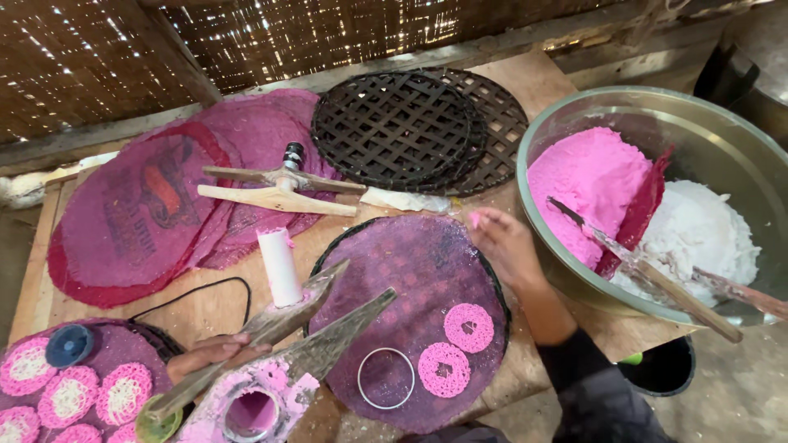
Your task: The person uses a wooden tool to scoop pink cotton candy from a metal bowl and places it into a circular mold on a purple mat. They then use the tool to press and shape the candy into a ring. This process is repeated multiple times.
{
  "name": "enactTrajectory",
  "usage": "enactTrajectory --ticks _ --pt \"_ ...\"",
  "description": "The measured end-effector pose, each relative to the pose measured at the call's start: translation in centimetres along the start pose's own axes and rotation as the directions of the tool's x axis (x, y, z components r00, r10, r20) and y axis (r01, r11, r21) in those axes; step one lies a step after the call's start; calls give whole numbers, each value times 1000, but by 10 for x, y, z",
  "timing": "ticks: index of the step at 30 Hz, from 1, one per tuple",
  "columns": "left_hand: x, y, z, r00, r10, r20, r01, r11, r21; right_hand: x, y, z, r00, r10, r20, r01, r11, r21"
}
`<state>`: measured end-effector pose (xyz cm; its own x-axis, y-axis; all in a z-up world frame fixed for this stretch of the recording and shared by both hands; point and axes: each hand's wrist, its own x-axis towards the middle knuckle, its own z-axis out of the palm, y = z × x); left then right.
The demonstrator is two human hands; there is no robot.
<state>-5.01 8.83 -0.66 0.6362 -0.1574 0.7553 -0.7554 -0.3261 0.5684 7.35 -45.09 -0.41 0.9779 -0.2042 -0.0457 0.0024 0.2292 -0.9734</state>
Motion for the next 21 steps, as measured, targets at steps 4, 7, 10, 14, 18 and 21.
enactTrajectory --ticks 4,7,10,14,18,21 --pt "23 -25 -29 885 -144 443 357 821 -447 -49 -32 11 964 136 230 -213 911 353" --pt "16 -33 -22 930 147 336 -79 975 -207 -68 -49 9 951 99 293 -221 880 421" --pt "4 -43 -10 959 151 242 -106 976 -188 -77 -70 -6 949 -71 308 -36 944 328" --pt "24 -94 -41 365 -531 765 930 176 -322 -65 -122 -35 917 -399 -18 366 856 -366" --pt "14 -127 -57 -78 -426 901 914 -392 -107 -35 -186 -76 631 -688 358 436 -68 -898" --pt "10 -133 -51 532 298 793 -300 942 -152 -50 -199 -103 864 -460 205 134 -181 -974"
